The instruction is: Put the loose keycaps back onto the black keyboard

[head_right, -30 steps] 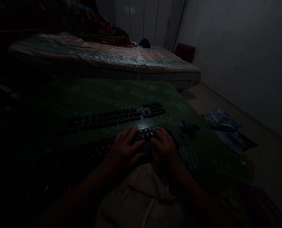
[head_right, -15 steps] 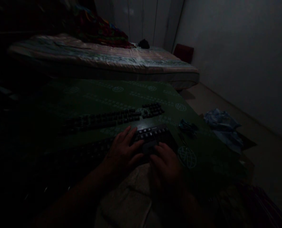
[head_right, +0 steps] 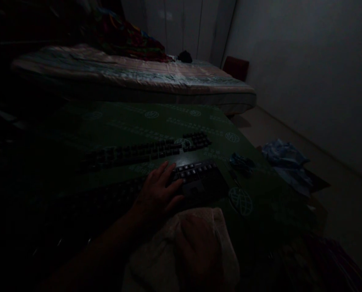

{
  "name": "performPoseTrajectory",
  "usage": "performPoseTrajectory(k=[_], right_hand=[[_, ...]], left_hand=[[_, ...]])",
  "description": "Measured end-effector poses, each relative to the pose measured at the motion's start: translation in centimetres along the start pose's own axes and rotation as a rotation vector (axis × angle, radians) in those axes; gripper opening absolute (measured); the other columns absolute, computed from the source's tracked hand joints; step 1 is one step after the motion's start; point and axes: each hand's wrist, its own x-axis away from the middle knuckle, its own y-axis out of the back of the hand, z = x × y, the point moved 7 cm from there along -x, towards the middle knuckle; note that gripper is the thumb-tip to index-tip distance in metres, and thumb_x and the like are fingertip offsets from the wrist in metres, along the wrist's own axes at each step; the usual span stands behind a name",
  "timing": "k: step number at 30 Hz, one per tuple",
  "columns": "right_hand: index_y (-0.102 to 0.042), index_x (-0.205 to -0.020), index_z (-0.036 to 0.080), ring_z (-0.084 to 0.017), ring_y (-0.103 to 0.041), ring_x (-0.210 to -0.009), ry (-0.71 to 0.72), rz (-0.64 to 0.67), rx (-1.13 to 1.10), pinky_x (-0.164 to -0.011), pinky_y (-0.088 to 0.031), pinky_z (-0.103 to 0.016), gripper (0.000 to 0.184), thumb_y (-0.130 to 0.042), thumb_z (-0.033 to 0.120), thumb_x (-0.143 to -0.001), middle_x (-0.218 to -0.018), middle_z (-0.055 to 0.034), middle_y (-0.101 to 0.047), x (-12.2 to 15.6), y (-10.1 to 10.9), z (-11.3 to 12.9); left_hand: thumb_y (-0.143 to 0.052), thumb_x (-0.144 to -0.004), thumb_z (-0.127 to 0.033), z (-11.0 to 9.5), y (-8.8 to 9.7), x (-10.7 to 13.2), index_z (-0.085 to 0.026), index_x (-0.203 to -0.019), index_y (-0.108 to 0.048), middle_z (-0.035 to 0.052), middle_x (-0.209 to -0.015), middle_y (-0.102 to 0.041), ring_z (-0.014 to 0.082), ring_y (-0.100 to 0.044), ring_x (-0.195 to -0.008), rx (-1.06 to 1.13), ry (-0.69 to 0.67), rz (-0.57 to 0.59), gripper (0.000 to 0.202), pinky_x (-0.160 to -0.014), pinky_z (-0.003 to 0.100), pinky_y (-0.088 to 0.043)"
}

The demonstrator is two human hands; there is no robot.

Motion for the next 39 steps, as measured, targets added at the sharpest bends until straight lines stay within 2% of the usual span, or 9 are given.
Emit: performPoseTrajectory(k=[7, 11, 14, 20, 25, 31, 39], right_hand=[[-0.060, -0.093, 0.018, -0.022, -0.064, -0.093, -0.049, 0.002, -0.013, -0.080, -0.053, -0.037, 0.022, -0.043, 0.009, -0.083, -0.092, -0.0101, -0.069, -0.4, 0.1, 0.1], [-0.059, -0.089, 0.020, -0.019, -0.064, -0.085, -0.076, 0.035, -0.046, -0.075, -0.053, -0.034, 0.022, -0.041, 0.009, -0.083, -0.084, -0.0072, -0.067, -0.8, -0.1, -0.1], [-0.060, -0.085, 0.019, -0.019, -0.064, -0.082, -0.041, 0.047, -0.058, -0.073, -0.052, -0.033, 0.019, -0.042, 0.010, -0.084, -0.080, -0.0073, -0.066, -1.0, -0.2, 0.1], [-0.059, -0.087, 0.018, -0.019, -0.063, -0.082, -0.076, 0.042, -0.073, -0.074, -0.052, -0.033, 0.019, -0.042, 0.011, -0.085, -0.081, -0.0076, -0.066, -1.1, -0.1, -0.2], [-0.058, -0.088, 0.018, -0.019, -0.063, -0.088, -0.029, 0.039, -0.084, -0.076, -0.052, -0.033, 0.017, -0.043, 0.011, -0.084, -0.086, -0.0082, -0.066, -1.1, -0.1, 0.0], [-0.058, -0.087, 0.021, -0.019, -0.063, -0.084, -0.107, 0.077, -0.104, -0.074, -0.052, -0.033, 0.020, -0.041, 0.011, -0.085, -0.087, -0.0075, -0.066, -1.1, -0.4, -0.2], [-0.059, -0.089, 0.019, -0.019, -0.062, -0.089, -0.054, 0.046, -0.074, -0.075, -0.052, -0.033, 0.018, -0.044, 0.011, -0.083, -0.089, -0.0083, -0.066, -1.1, -0.2, -0.1]], left_hand=[[-0.062, -0.080, -0.030, -0.1, 0.2, 0.0, -0.017, -0.112, -0.061, 0.0219, -0.139, -0.039, 0.0400, -0.027, -0.133, -0.006, 0.004, -0.016, 0.035, -0.102, 0.058, -0.030], [-0.063, -0.079, -0.031, -0.1, 0.0, -0.1, -0.019, -0.114, -0.061, 0.0223, -0.139, -0.039, 0.0418, -0.027, -0.133, -0.008, -0.003, -0.001, 0.037, -0.100, 0.059, -0.031], [-0.062, -0.080, -0.032, -0.1, 0.1, -0.1, -0.018, -0.112, -0.062, 0.0224, -0.139, -0.040, 0.0416, -0.027, -0.133, -0.010, -0.001, -0.005, 0.035, -0.101, 0.059, -0.030], [-0.062, -0.080, -0.031, -0.1, 0.1, -0.1, -0.017, -0.113, -0.061, 0.0219, -0.140, -0.039, 0.0403, -0.027, -0.133, -0.012, 0.012, 0.000, 0.036, -0.102, 0.059, -0.030], [-0.062, -0.080, -0.032, -0.1, 0.0, -0.1, -0.018, -0.113, -0.061, 0.0216, -0.139, -0.040, 0.0403, -0.027, -0.133, -0.014, 0.001, -0.004, 0.035, -0.102, 0.059, -0.030], [-0.062, -0.080, -0.031, -0.1, 0.1, 0.0, -0.018, -0.111, -0.062, 0.0207, -0.139, -0.041, 0.0397, -0.028, -0.133, -0.012, 0.005, -0.014, 0.034, -0.102, 0.059, -0.030], [-0.060, -0.081, -0.029, -0.3, 0.2, -0.1, -0.019, -0.111, -0.062, 0.0202, -0.139, -0.041, 0.0406, -0.029, -0.132, -0.021, -0.024, -0.024, 0.031, -0.099, 0.060, -0.032]])
